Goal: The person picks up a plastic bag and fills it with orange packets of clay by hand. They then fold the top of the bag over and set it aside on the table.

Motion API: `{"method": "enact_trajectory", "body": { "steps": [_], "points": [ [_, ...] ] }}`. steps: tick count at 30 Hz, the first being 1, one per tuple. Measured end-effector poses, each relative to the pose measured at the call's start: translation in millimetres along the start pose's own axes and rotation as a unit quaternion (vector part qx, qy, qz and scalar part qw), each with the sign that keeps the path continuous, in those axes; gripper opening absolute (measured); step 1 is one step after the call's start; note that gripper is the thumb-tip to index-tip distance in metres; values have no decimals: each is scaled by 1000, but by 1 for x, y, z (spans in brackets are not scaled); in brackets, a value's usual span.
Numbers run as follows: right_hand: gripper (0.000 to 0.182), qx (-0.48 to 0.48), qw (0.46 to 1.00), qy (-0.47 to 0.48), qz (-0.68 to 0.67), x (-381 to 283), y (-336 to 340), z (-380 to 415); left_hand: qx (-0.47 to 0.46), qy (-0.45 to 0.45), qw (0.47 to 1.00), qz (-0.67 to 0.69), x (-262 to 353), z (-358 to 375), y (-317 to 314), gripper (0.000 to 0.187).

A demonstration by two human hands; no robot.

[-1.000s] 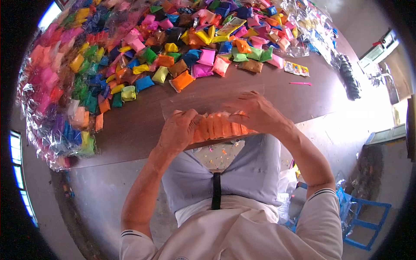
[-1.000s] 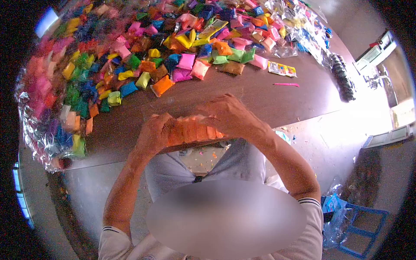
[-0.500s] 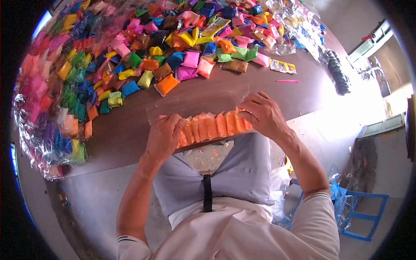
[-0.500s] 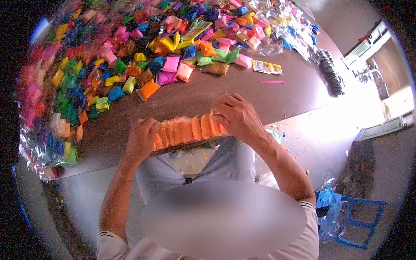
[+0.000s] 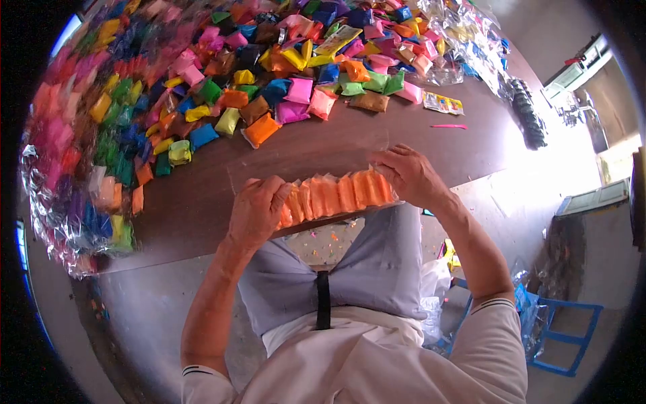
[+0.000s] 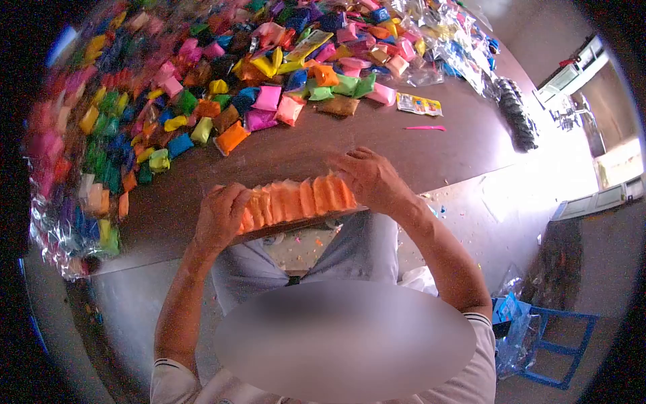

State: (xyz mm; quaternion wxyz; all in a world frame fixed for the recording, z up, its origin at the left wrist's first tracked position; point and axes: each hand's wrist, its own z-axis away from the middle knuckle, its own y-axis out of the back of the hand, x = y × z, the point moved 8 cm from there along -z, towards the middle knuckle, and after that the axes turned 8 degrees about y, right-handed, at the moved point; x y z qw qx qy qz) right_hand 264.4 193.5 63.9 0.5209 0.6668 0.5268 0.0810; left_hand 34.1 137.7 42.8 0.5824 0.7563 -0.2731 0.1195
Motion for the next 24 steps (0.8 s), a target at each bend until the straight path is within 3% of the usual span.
{"method": "enact_trajectory", "body": {
  "steps": [5,8,11,14,17,20,23,24],
  "points": [
    [17,-50,995,-74,-51,16,-7,-1,-14,37,999,18,1,-3,2,19],
    [17,-24,991,-130,10,18,6,-17,-28,47,998,23,1,-2,2,15],
    [25,45,997,-28,53,3,9,-41,-39,49,998,23,4,-4,4,13],
    [35,52,990,63,112,-11,-16,-67,-41,62,997,7,0,-3,4,14],
    [44,19,980,111,162,-7,-62,-84,-40,52,998,-5,-6,-2,1,19],
    [36,-127,989,26,77,-3,-91,-101,-40,41,998,0,-8,-2,-2,25],
    [23,-222,964,8,149,1,-110,-109,-44,37,998,0,-2,-1,2,29],
    [20,-196,974,6,113,-5,-103,-112,-47,36,998,-1,0,-1,4,30]
  ]
}}
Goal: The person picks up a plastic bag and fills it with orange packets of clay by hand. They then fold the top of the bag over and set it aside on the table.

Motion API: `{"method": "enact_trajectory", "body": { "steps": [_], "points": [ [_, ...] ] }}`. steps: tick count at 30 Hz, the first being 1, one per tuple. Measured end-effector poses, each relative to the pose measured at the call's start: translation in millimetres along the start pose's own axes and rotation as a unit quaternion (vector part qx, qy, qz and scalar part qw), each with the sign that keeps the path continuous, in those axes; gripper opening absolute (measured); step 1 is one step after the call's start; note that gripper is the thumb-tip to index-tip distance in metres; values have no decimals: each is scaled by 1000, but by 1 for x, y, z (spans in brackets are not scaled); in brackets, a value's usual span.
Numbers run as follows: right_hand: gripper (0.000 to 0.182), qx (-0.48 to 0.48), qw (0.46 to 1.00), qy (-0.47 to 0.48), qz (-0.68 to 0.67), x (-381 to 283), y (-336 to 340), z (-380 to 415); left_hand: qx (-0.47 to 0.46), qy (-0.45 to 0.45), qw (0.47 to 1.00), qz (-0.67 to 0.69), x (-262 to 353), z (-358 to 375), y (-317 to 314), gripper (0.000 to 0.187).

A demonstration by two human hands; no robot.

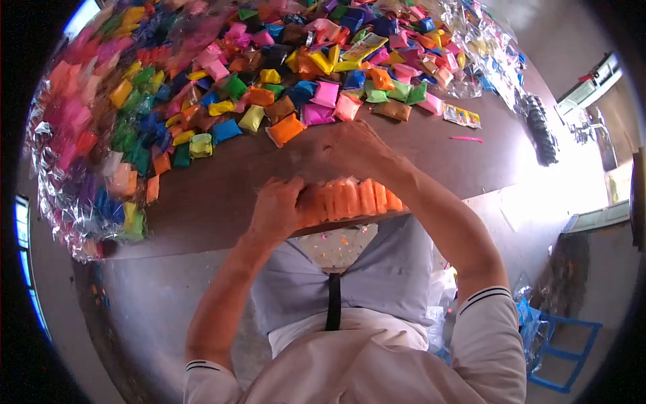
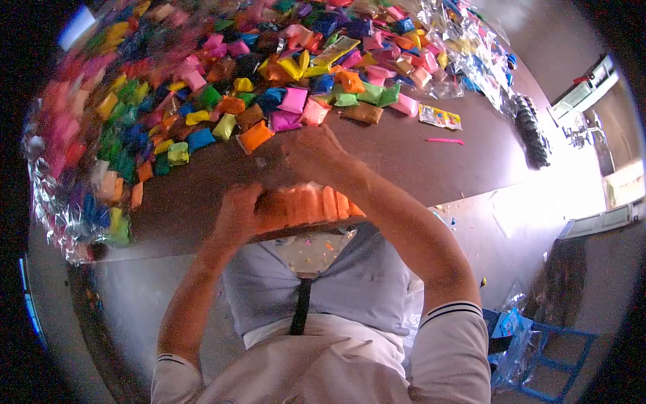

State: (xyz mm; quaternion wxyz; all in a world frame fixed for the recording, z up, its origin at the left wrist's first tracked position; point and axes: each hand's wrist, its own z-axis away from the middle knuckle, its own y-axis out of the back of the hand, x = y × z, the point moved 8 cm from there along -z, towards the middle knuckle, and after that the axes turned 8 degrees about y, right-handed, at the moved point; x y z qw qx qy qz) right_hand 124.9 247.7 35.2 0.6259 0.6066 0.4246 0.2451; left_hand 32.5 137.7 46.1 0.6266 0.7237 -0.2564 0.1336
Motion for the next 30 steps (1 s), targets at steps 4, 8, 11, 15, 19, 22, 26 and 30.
{"method": "enact_trajectory", "body": {
  "steps": [4,8,11,15,19,22,26,30],
  "points": [
    [16,-20,999,1,-30,-14,30,9,65,-30,997,2,3,-1,-2,11],
    [14,10,999,39,-26,-32,44,14,51,-11,998,32,1,-3,-3,13],
    [12,37,998,52,-9,-37,44,18,73,-25,996,48,8,-3,2,12],
    [11,29,997,63,18,-43,41,26,84,-18,995,56,8,-3,1,11],
    [11,42,995,88,15,-54,46,33,80,-11,996,36,2,-3,-5,13],
    [12,33,995,90,34,-58,42,36,89,-22,996,11,2,-2,-4,13],
    [11,-1,991,88,99,-61,25,44,93,-29,995,16,7,1,0,11],
    [8,68,987,113,93,-69,28,56,91,-23,995,21,8,4,0,9]
  ]
}}
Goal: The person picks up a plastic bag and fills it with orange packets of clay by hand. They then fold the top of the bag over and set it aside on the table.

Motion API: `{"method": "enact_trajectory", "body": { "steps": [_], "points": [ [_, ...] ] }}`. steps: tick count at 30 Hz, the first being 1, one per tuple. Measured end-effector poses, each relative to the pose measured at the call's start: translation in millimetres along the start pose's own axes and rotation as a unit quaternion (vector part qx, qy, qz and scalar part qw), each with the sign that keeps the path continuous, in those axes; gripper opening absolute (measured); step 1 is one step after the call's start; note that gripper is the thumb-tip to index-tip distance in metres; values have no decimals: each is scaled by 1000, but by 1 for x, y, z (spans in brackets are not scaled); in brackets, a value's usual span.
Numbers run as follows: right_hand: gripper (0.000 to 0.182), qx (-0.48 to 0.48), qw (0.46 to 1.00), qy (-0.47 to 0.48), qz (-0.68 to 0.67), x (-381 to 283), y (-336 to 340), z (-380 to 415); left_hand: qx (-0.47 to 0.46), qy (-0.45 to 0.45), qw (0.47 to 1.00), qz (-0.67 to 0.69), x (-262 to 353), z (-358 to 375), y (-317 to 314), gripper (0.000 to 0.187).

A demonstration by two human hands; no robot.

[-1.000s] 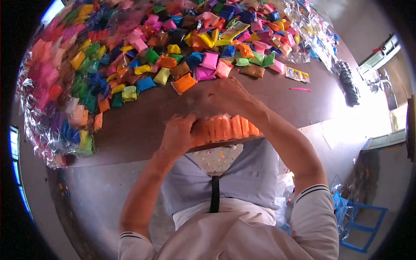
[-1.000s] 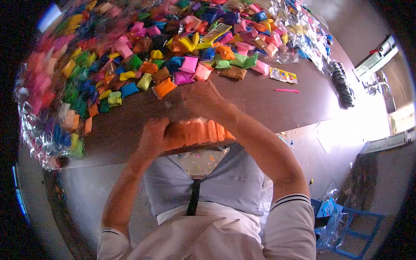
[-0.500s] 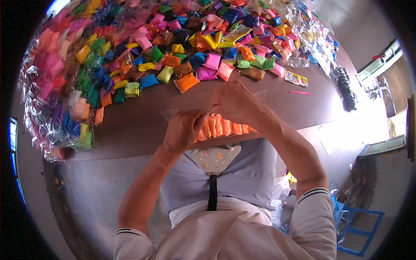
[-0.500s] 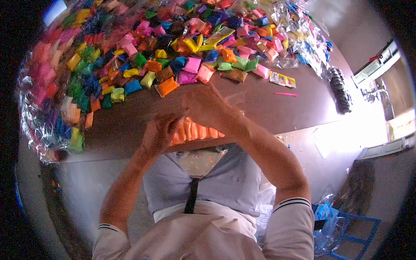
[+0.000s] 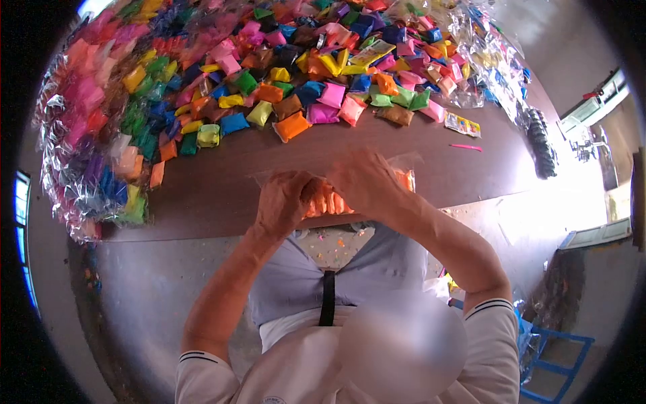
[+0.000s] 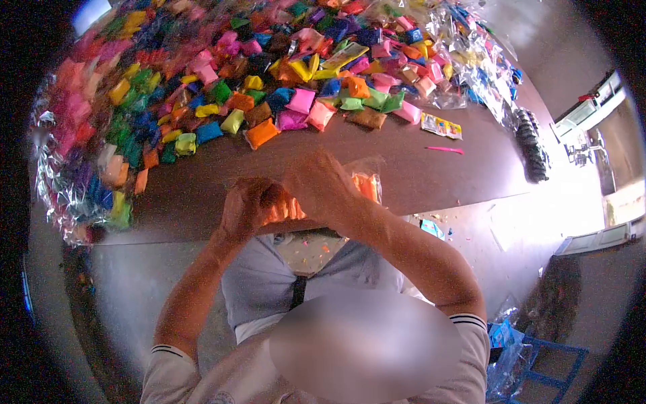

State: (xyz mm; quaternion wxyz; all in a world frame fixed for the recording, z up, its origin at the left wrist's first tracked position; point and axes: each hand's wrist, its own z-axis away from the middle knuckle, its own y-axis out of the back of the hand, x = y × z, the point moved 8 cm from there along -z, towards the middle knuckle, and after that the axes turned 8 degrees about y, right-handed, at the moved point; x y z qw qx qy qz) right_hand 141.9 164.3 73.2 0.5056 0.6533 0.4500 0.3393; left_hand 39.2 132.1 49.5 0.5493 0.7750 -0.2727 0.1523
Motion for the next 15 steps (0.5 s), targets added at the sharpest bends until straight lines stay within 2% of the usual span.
{"method": "enact_trajectory", "body": {
  "steps": [2,6,9,11,15],
  "points": [
    [6,36,999,8,-21,-5,7,6,-1,-7,1000,-8,1,1,0,8],
    [11,17,1000,18,-6,-14,10,14,16,-41,999,3,8,-1,6,7],
    [12,10,1000,6,-19,-14,5,21,-40,-21,999,-8,2,-2,-1,8],
    [13,-6,1000,-2,-28,-13,-1,23,-43,-13,999,3,5,-3,4,9],
    [11,87,996,24,-28,-17,5,27,-30,29,999,23,7,0,24,10]
  ]
}}
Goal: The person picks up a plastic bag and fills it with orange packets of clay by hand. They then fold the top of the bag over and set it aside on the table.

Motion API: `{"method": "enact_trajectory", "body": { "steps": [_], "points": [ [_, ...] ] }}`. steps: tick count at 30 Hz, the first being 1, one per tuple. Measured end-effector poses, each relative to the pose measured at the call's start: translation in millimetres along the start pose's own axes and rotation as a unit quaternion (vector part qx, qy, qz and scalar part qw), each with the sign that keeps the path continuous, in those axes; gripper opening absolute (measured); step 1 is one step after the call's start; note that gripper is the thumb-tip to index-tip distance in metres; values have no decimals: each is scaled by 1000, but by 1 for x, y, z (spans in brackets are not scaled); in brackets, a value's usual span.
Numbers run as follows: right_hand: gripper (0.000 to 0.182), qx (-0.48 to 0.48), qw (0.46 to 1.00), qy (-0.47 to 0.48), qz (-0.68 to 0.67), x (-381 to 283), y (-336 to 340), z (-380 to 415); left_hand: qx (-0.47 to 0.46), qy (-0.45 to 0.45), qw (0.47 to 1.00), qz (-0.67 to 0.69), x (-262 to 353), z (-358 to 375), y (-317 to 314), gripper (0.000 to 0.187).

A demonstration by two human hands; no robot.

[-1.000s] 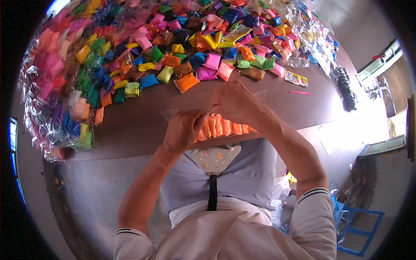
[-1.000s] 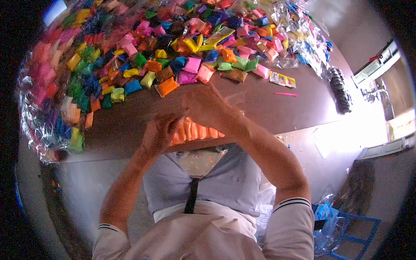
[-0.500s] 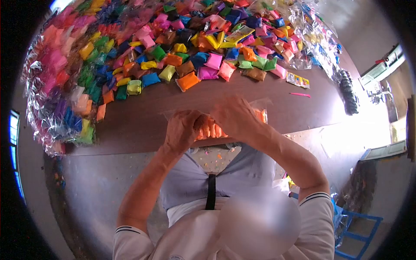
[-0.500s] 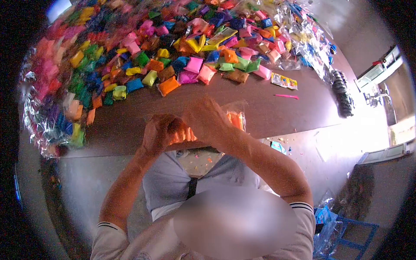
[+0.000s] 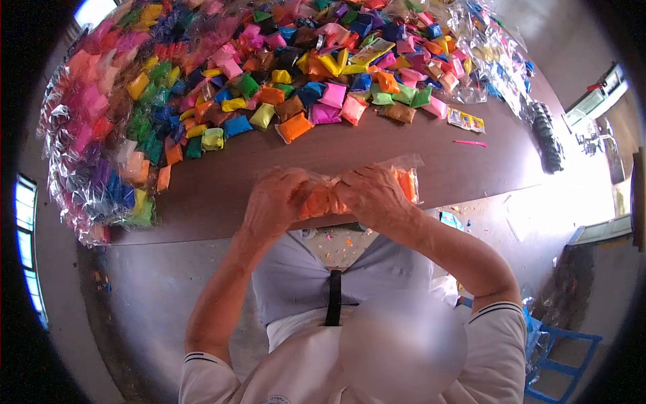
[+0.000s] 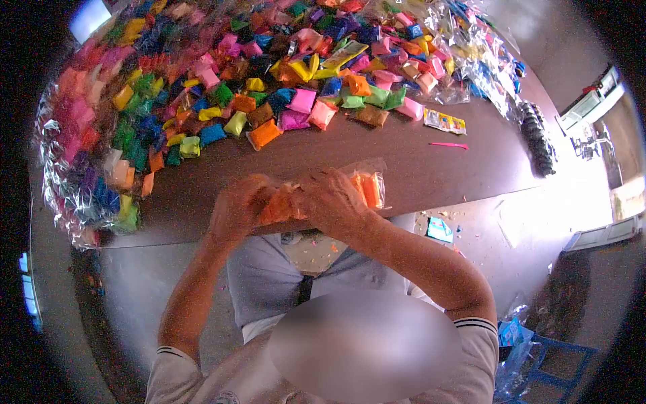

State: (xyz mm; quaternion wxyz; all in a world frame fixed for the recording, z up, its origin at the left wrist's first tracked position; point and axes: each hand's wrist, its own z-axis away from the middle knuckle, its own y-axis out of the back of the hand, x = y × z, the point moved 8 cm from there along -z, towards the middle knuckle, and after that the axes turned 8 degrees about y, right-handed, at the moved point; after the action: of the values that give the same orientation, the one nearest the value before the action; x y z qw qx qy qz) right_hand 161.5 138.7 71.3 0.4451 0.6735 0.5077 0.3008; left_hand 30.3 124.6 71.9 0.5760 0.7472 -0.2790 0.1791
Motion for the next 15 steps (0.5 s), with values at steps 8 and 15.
{"method": "enact_trajectory", "body": {
  "steps": [8,15],
  "points": [
    [9,-12,999,-16,-34,0,-2,2,124,170,977,44,-61,25,71,36],
    [8,-36,999,-13,26,-4,-6,0,74,305,937,153,-103,39,44,72]
  ]
}}
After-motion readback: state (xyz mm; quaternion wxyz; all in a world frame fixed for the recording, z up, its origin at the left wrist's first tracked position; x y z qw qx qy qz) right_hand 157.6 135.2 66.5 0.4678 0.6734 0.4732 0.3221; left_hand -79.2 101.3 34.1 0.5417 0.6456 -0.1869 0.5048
